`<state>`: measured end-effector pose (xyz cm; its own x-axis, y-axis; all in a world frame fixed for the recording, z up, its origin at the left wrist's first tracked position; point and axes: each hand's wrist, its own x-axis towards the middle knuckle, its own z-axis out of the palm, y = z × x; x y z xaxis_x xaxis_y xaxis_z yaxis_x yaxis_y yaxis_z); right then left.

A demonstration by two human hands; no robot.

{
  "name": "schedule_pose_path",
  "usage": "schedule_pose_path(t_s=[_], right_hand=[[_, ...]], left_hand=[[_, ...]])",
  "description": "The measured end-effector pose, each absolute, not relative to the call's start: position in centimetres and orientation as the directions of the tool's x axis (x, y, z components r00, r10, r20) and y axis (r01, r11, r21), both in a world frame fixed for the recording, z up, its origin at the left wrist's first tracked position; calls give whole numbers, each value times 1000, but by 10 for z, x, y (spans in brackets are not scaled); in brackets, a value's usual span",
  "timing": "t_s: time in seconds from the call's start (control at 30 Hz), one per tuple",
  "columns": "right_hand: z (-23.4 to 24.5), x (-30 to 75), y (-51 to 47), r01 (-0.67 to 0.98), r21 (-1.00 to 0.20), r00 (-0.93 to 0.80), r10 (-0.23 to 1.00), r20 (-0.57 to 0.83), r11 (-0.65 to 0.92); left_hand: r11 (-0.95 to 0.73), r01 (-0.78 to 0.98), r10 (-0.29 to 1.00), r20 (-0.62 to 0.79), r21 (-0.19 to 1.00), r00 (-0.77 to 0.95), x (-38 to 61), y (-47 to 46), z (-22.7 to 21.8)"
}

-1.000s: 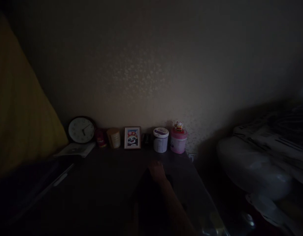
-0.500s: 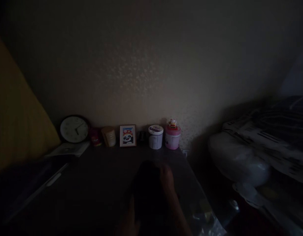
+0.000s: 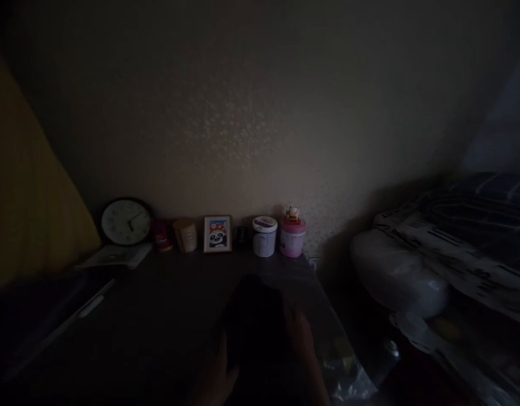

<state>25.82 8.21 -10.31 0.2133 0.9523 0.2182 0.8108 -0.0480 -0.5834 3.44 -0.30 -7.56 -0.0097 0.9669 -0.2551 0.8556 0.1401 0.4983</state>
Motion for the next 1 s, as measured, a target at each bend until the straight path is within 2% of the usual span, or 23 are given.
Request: schedule_pose_path(t_s=[0.13,0.43,0.63,0.83,1.0], right_hand=[[-104,257,87,828,-561,153,972,181,-25],[-87,244,92,674,-738,284,936,209,-39],[-80,237,97,548,-833,233,943,237,74],[-58,221,105,546,-814,156,931,331,198],[-46,188,124,572,-791,102,938,330,216]], left_hand=[[160,829,964,-267,536,-13,31,-2,-73],[178,793,954,-300,583,7,29,-3,-68],[178,798,955,-296,575,0,32,-2,-70],[121,844,978,-206,523,-12,32,-5,-69],[135,850,980,-198,510,-37,28,-4,-70]])
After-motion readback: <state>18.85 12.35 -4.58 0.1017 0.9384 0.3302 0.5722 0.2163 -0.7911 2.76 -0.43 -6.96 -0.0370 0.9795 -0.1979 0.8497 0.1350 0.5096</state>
